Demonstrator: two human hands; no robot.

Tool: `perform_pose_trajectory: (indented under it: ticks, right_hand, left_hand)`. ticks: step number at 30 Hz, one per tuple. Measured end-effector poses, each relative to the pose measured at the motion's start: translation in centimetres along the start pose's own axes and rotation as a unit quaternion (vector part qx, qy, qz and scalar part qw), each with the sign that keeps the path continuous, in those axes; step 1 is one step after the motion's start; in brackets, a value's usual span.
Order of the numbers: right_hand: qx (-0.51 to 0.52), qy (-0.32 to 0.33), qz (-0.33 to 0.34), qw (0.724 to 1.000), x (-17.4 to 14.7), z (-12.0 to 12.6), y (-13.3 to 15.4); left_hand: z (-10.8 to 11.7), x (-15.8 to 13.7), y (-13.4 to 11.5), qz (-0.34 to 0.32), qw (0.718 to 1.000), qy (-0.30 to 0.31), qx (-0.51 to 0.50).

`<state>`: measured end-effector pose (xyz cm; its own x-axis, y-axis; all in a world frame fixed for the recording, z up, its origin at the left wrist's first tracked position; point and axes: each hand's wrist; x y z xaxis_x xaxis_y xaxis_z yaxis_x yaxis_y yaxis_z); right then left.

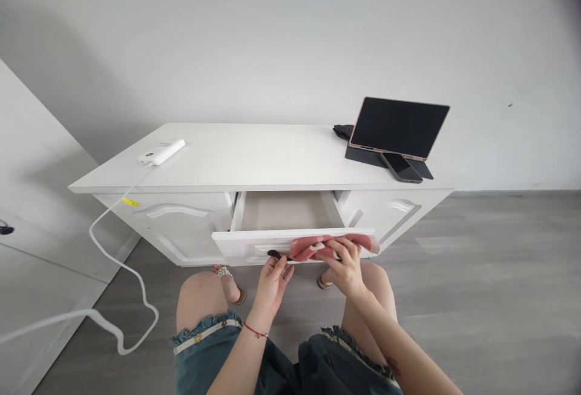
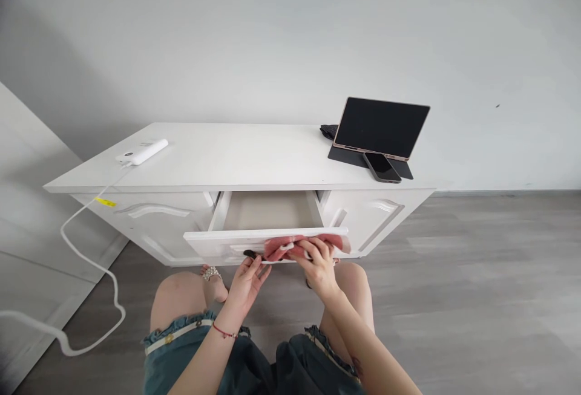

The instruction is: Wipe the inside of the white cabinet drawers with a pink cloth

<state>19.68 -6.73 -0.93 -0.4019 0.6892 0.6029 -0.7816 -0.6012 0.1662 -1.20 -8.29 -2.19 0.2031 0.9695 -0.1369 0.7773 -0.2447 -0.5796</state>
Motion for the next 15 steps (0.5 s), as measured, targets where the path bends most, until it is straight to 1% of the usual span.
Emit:
perform_pose_trajectory:
  ticks: [3,5,7,10,12,13,15]
  right_hand:
    - [-0.001,-0.072,-0.062,0.995,-1.3,0.0,-0.9]
    - [0.004,-0.094,-0.114,0.989,-2.2,-0.9,-1.0]
    - [0.002,-0.104,-0.158,0.982,-3.3,-2.4,-0.9]
    - [0.015,-0.112,-0.215,0.970,-4.8,-5.5,-0.2]
    - [0.065,-0.125,-0.272,0.952,-5.4,-7.7,0.7]
    - [0.096,-0.138,-0.304,0.938,-5.4,-8.7,1.3]
    - [0.156,-0.182,-0.364,0.900,-5.0,-10.5,2.8]
  left_hand:
    - [-0.1,-0.1,-0.1,0.002,1.000,-0.001,0.005]
    - [-0.2,-0.1,-0.1,0.004,1.000,-0.001,0.009]
    - [-0.3,-0.2,-0.1,0.000,1.000,-0.004,0.010]
    - [-0.5,-0.2,-0.1,-0.002,1.000,-0.011,0.011]
    - [-0.6,-0.3,-0.1,-0.003,1.000,-0.015,0.014]
    - [-0.7,-0.3,-0.1,-0.003,1.000,-0.016,0.016]
    - [-0.9,-0.4,-0.2,-0.006,1.000,-0.019,0.014]
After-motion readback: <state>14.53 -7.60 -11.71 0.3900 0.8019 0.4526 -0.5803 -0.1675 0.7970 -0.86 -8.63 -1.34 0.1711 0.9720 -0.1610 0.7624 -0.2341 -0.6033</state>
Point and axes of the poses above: each hand's wrist, its own x-axis towards the middle knuckle, its own z-axis out of the back of the hand, y = z × x, and after that the axes turned 14 degrees about y, right-handed
